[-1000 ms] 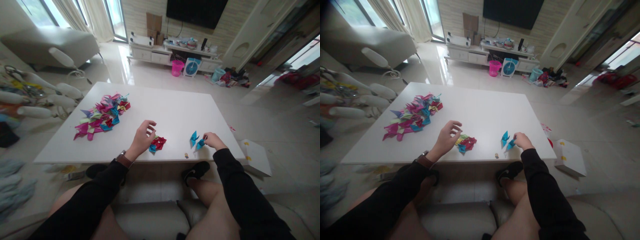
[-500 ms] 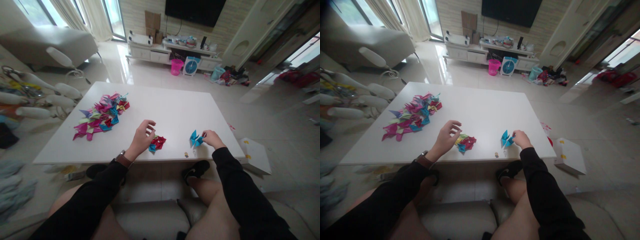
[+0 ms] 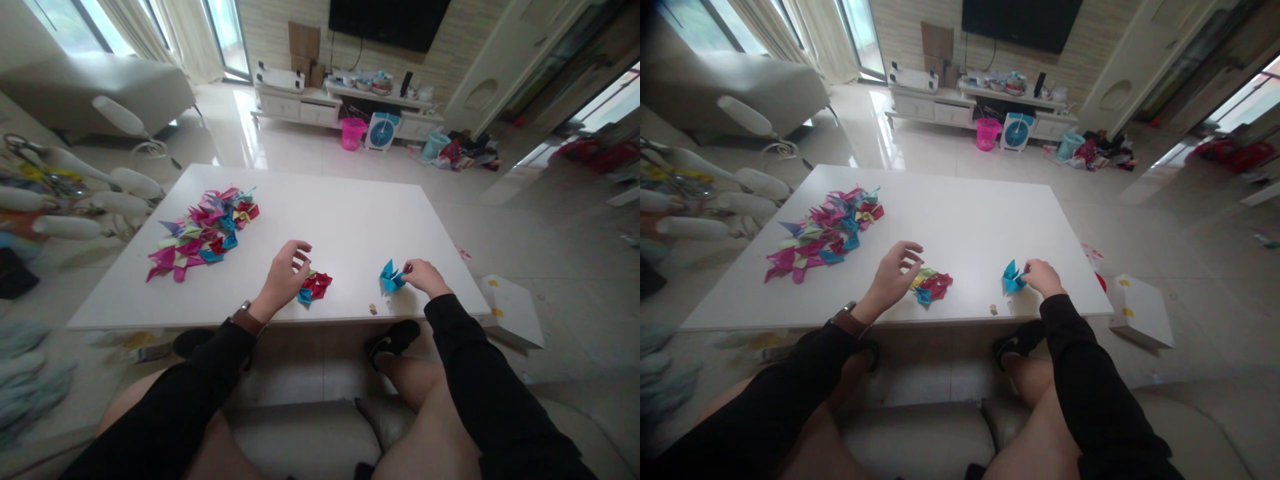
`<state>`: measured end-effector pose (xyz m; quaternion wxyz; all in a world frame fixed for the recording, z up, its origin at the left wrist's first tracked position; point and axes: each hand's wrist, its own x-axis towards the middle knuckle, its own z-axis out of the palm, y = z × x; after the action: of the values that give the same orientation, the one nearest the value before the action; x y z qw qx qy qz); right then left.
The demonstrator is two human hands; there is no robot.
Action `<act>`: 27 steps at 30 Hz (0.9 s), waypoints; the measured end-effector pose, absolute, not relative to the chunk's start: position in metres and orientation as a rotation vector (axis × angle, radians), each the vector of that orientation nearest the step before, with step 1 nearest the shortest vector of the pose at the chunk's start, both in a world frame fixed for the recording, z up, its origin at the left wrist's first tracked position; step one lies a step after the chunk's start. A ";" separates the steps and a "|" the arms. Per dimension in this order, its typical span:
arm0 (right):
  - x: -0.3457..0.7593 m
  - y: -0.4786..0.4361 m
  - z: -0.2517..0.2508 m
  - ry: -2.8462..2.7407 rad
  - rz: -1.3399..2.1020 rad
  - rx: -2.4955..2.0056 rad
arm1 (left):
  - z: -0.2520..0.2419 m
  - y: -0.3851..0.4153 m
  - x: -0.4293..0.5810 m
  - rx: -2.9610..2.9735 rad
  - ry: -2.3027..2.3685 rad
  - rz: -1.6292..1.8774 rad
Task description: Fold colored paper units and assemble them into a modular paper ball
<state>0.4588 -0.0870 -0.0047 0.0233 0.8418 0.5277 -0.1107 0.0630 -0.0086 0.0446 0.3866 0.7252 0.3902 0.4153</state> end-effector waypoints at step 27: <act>0.255 -0.052 0.057 2.768 -0.404 2.353 | -0.001 0.051 -0.010 2.183 1.448 0.657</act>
<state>0.2555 -0.0522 0.0574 -0.2539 0.6227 0.7324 -0.1070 -0.0099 0.0514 -0.0010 0.2186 0.7888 0.5231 0.2373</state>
